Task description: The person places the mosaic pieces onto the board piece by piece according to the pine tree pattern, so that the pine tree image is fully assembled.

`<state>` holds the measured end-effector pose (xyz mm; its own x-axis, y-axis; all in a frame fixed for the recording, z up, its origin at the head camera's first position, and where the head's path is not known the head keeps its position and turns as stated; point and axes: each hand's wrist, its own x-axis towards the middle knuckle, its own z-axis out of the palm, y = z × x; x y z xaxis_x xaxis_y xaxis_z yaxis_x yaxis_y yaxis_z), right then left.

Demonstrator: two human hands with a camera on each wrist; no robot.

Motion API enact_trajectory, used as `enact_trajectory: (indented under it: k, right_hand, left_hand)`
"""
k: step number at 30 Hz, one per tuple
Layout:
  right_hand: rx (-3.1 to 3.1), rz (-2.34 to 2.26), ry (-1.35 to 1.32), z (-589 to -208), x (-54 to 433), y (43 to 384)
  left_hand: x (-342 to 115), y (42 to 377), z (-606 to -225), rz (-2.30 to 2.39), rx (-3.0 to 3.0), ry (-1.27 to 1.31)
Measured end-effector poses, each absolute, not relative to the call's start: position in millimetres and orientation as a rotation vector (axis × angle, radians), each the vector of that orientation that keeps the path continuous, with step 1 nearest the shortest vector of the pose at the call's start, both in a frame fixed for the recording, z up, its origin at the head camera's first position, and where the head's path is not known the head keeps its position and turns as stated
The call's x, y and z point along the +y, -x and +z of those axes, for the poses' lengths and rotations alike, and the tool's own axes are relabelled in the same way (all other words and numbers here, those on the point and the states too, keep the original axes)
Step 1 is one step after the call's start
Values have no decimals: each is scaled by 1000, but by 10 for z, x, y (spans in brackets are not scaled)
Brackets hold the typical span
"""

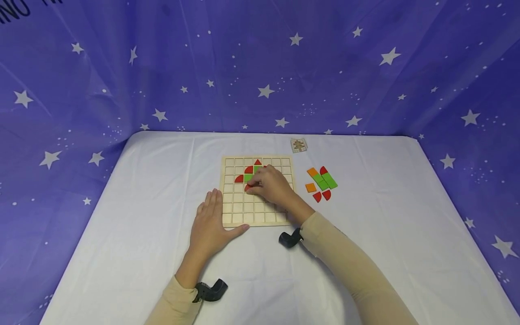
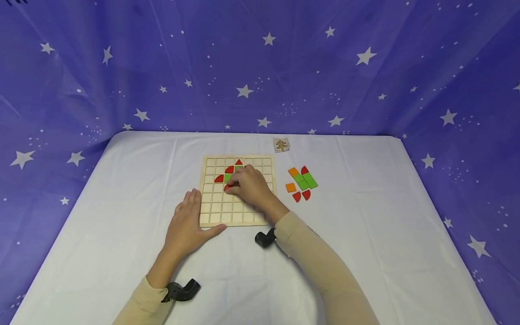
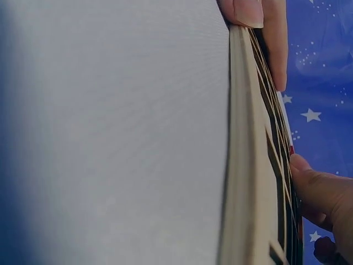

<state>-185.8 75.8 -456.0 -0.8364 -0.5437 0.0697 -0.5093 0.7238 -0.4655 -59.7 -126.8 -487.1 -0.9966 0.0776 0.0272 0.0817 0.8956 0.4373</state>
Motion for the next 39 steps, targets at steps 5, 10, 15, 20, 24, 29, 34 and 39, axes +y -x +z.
enact_trajectory:
  k: [5, 10, 15, 20, 24, 29, 34, 39]
  right_hand:
    - [2843, -715, 875, -4535, 760, 1839]
    - [2859, -673, 916, -4522, 765, 1807]
    - [2886, -621, 972, -4520, 762, 1759]
    - [2902, -585, 984, -4531, 797, 1715]
    - [2909, -622, 955, -4504, 894, 1687]
    - [2913, -668, 866, -4470, 1145, 1659]
    - [2919, -726, 776, -4458, 1503, 1654]
    - [2944, -789, 700, -4463, 1885, 1660]
  left_hand:
    - [-1265, 590, -4856, -715, -3044, 126]
    - [-1260, 583, -4867, -724, -3042, 118]
    - [-1263, 585, -4875, -720, -3049, 116]
    - [-1266, 586, -4891, -707, -3053, 115]
    - [-1269, 592, -4899, -697, -3051, 116]
    - [-1256, 589, -4887, -713, -3049, 116]
    - [-1254, 588, -4885, -715, -3051, 114]
    - [-1254, 598, -4906, -720, -3039, 117]
